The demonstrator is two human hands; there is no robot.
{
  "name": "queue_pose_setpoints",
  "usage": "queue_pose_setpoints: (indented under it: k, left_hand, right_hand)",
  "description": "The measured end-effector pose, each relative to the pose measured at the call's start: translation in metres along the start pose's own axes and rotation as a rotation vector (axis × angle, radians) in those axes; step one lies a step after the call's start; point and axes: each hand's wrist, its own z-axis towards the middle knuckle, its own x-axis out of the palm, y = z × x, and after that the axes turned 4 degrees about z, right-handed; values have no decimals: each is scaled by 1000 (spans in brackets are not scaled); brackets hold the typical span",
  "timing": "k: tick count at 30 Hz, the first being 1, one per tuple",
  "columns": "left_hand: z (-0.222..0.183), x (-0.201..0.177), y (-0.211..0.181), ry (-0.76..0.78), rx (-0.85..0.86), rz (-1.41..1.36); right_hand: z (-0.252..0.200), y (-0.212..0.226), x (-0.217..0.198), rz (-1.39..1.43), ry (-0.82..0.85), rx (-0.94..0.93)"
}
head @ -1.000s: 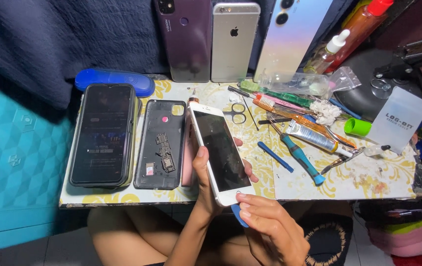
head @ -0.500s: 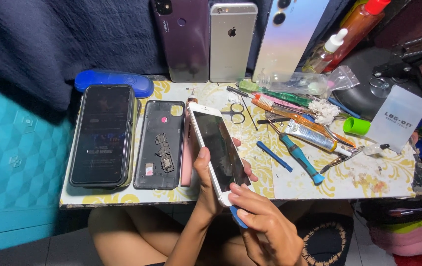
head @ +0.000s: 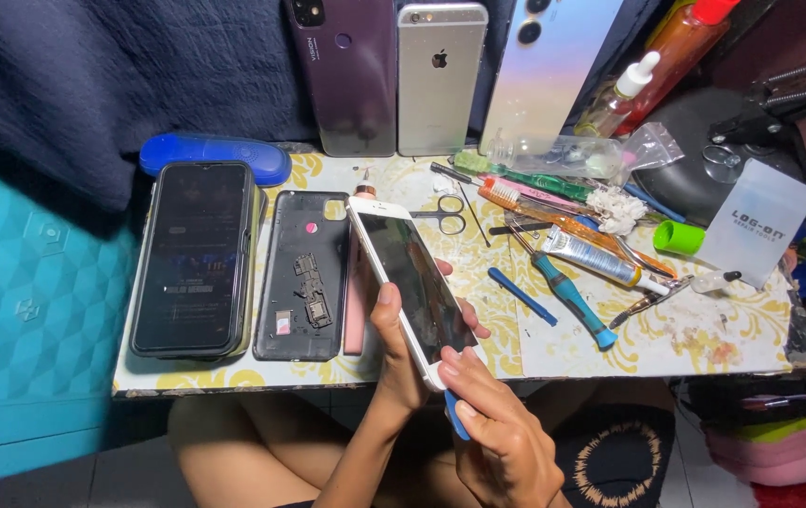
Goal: The person is disassembling a smartphone by using a plastic prying tool to separate the screen from the housing.
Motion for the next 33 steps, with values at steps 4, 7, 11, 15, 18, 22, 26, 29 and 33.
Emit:
queue_pose_setpoints:
  k: [4, 7, 11, 15, 18, 22, 26, 29, 33]
  left_hand:
    - [1, -4, 4, -12, -28, -21]
    - [0, -1, 1, -13, -10, -7]
    - [0, -3, 4, -5, -17, -14]
    - [-1, 1, 0, -7, 24, 5]
    - [-2, 1, 0, 0, 36, 18]
    - [-11, 12, -20, 50, 40, 40]
    - [-16, 18, -30, 280, 82, -31]
    - [-14, 13, -29, 344, 61, -105]
    - [-16, 12, -29, 357, -74, -224]
  right_hand:
    - [0, 1, 4, -34, -34, -12]
    - [-1, 2, 6, -25, -56, 13]
    - [-2, 2, 9, -41, -97, 19]
    - [-2, -1, 9, -13, -101, 1]
    - [-10, -4, 10, 17, -111, 10]
    - [-4, -11, 3, 66, -74, -25]
    - [-3, -23, -14, 76, 51, -47]
    - [2, -26, -19, 34, -3, 13]
    - [15, -21, -20, -130, -251, 340]
